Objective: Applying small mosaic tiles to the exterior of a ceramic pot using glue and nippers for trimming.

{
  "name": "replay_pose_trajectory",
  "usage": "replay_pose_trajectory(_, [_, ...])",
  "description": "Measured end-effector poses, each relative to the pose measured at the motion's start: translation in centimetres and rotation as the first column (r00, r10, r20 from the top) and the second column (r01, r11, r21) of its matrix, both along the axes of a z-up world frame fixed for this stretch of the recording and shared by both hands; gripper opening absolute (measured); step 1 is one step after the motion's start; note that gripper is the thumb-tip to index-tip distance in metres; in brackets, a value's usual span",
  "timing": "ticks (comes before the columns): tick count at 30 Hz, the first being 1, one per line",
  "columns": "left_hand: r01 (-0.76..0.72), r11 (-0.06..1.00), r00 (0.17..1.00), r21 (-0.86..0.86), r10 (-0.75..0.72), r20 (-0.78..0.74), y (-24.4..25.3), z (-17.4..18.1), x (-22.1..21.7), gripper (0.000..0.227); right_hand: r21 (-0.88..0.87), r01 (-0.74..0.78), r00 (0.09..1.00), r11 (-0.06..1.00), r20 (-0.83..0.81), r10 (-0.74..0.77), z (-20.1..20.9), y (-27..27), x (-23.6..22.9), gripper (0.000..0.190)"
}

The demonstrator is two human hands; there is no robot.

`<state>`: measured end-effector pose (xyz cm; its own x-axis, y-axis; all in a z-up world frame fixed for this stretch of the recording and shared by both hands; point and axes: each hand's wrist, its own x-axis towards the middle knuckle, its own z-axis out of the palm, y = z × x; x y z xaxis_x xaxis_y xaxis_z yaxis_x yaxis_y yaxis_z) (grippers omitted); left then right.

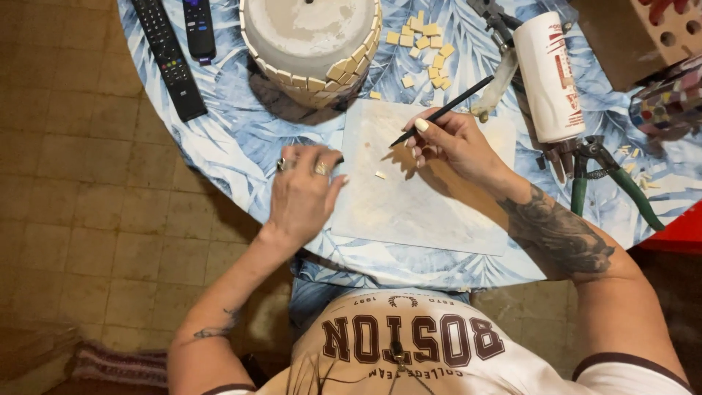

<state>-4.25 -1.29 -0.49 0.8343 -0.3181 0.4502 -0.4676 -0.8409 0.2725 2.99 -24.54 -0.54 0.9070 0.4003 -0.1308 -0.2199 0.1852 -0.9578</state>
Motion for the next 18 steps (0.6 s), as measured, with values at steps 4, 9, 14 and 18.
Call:
replay_pose_trajectory(4, [-0.012, 1.0, 1.0, 0.022, 0.011, 0.023, 0.6, -0.5, 0.8, 0.027, 0.006, 0.002, 1.0, 1.0, -0.025, -0.001, 0.2, 0.7, -0.4, 0.018])
replay_pose_trajectory(9, [0.036, 0.999, 0.997, -0.018, -0.034, 0.075, -0.1, -1.5, 1.7, 0.01, -0.007, -0.015, 1.0, 1.0, 0.024, 0.015, 0.7, 0.8, -1.3, 0.018])
replay_pose_trajectory(14, [0.138, 0.966, 0.987, -0.218, -0.115, 0.116, -1.6, -2.4, 2.2, 0.008, 0.028, 0.002, 0.994, 1.0, 0.111, -0.005, 1.4, 0.5, -2.1, 0.022])
replay_pose_trajectory(18, [0.208, 0.898, 0.978, -0.387, -0.186, 0.095, -3.1, -0.5, 1.8, 0.006, 0.042, 0.014, 0.979, 0.999, 0.201, -0.022, 2.1, 0.2, -2.9, 0.022])
